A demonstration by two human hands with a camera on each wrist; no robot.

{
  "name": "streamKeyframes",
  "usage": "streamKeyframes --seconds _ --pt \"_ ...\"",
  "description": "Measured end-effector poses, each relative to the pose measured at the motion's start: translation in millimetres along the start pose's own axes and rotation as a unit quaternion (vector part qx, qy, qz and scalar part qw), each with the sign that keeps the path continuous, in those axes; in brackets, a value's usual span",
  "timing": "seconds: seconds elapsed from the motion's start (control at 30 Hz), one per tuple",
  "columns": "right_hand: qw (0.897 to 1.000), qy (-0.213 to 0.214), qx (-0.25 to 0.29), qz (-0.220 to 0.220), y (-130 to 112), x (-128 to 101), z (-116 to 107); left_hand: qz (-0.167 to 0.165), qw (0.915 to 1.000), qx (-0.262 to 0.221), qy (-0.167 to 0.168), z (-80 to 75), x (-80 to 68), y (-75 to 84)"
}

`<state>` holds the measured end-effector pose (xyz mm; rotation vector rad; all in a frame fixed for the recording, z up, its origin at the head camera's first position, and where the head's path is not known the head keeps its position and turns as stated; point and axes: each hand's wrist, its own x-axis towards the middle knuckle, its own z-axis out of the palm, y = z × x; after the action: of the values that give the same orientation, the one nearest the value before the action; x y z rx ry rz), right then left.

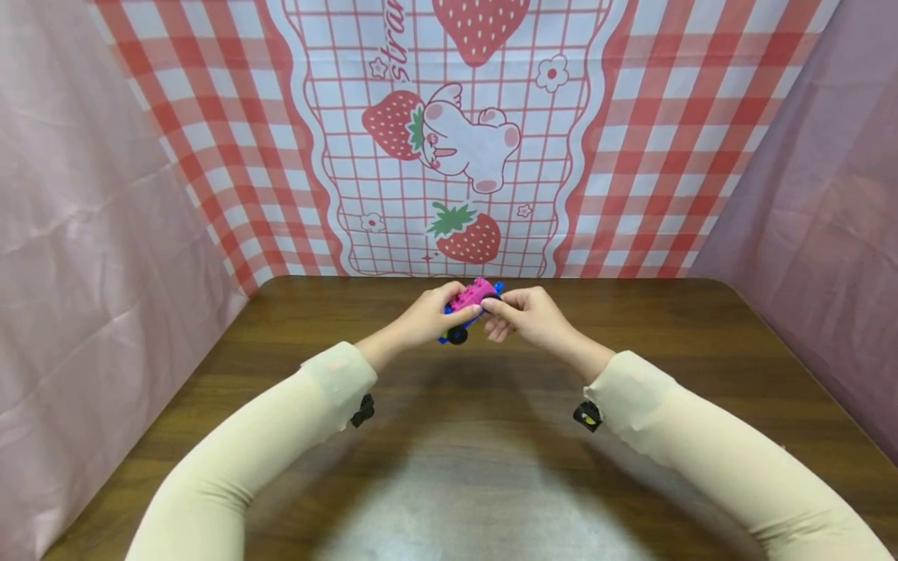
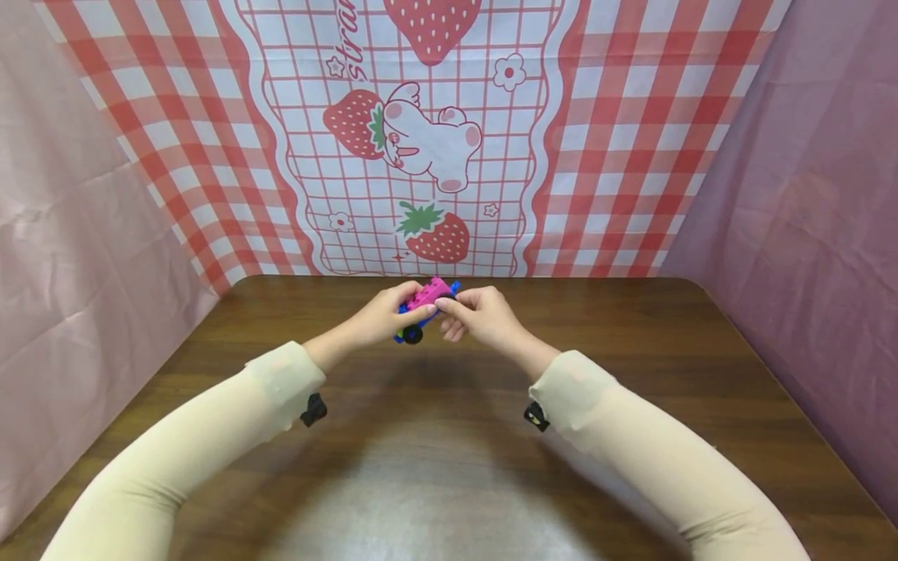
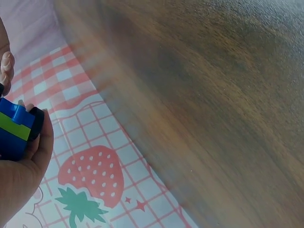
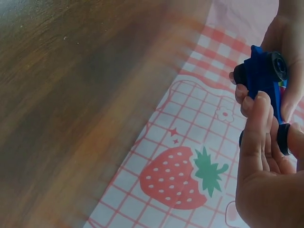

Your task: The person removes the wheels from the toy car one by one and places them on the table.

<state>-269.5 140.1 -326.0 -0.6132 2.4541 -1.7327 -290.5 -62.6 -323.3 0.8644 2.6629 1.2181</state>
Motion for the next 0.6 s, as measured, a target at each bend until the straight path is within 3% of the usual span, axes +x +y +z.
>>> streamKeyframes --seconds 0.4,0.6 --pt "0.993 0.086 -0.069 -0.028 3.8 -2.6 6.9 -0.013 0.9989 0.043 -0.009 -0.2 2.9 2.6" --pt "0.985 0.108 -0.121 -0.064 6.4 -3.9 9.3 -0.017 0.9986 0.05 -0.006 2.1 3.2 0.6"
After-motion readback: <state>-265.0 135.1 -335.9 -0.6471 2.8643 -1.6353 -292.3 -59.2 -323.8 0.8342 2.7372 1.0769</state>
